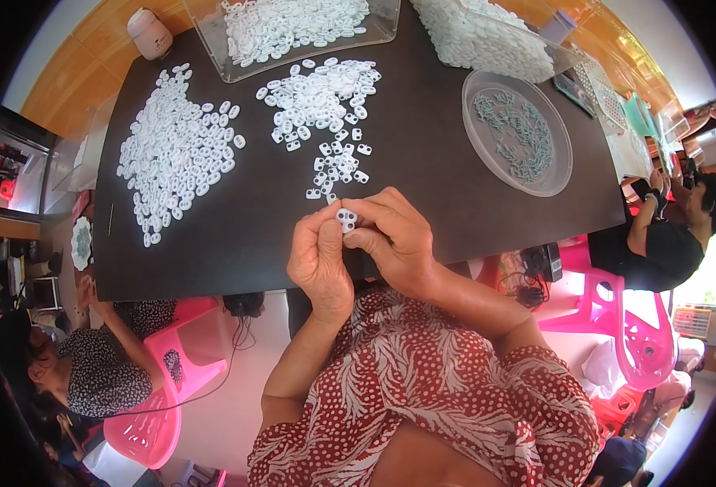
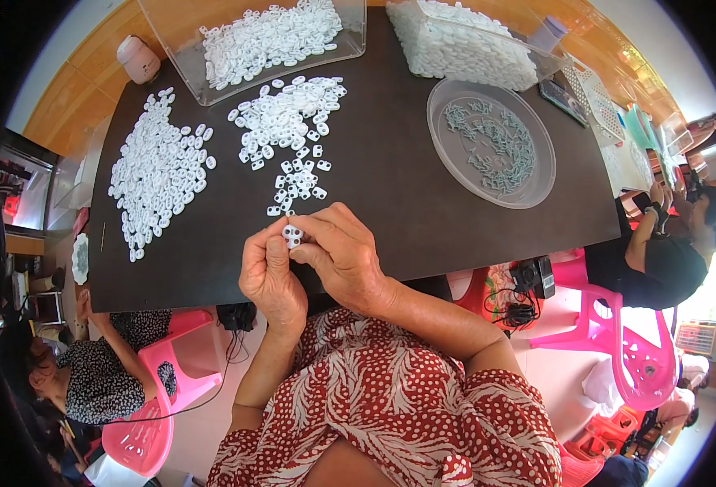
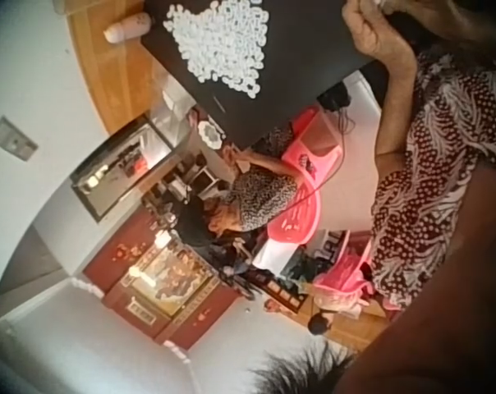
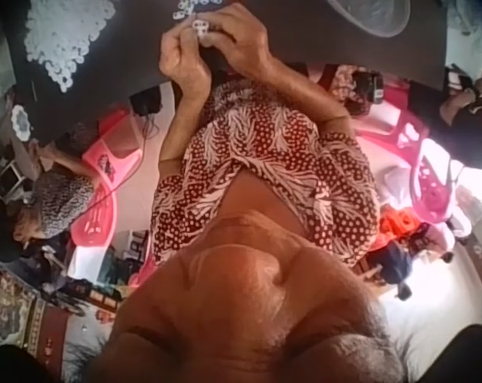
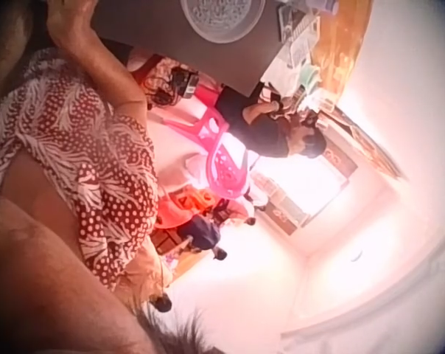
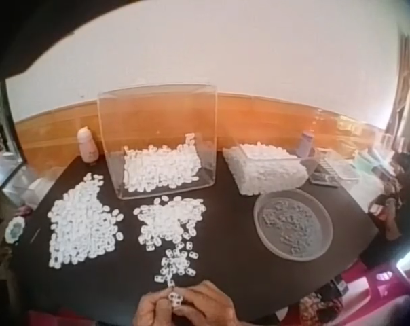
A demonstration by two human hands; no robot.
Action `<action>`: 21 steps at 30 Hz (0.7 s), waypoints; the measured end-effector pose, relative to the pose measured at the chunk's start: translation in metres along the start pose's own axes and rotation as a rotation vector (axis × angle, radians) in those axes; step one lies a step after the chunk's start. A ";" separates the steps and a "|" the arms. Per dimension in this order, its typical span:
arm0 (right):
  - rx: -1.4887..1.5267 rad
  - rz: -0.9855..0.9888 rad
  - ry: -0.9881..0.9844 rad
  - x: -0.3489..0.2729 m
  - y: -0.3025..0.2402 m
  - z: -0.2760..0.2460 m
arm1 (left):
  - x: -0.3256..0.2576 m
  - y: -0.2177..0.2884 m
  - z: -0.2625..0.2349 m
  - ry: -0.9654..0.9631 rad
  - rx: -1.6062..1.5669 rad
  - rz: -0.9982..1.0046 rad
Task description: Manual assembly and sorting of small white plastic components into larger units.
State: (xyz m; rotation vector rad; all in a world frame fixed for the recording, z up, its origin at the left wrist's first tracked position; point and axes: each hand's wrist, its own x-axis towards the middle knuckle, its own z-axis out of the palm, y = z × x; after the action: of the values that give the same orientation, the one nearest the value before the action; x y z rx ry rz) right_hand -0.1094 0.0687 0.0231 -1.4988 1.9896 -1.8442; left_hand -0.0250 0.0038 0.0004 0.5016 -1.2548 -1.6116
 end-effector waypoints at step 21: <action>-0.049 -0.078 0.002 0.000 0.002 0.002 | -0.003 0.005 0.001 0.009 0.028 -0.038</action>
State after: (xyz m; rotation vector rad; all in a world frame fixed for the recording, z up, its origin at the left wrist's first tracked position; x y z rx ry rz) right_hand -0.1092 0.0665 0.0213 -1.6100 2.0201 -1.8385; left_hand -0.0224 0.0071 0.0043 0.5530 -1.2700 -1.6239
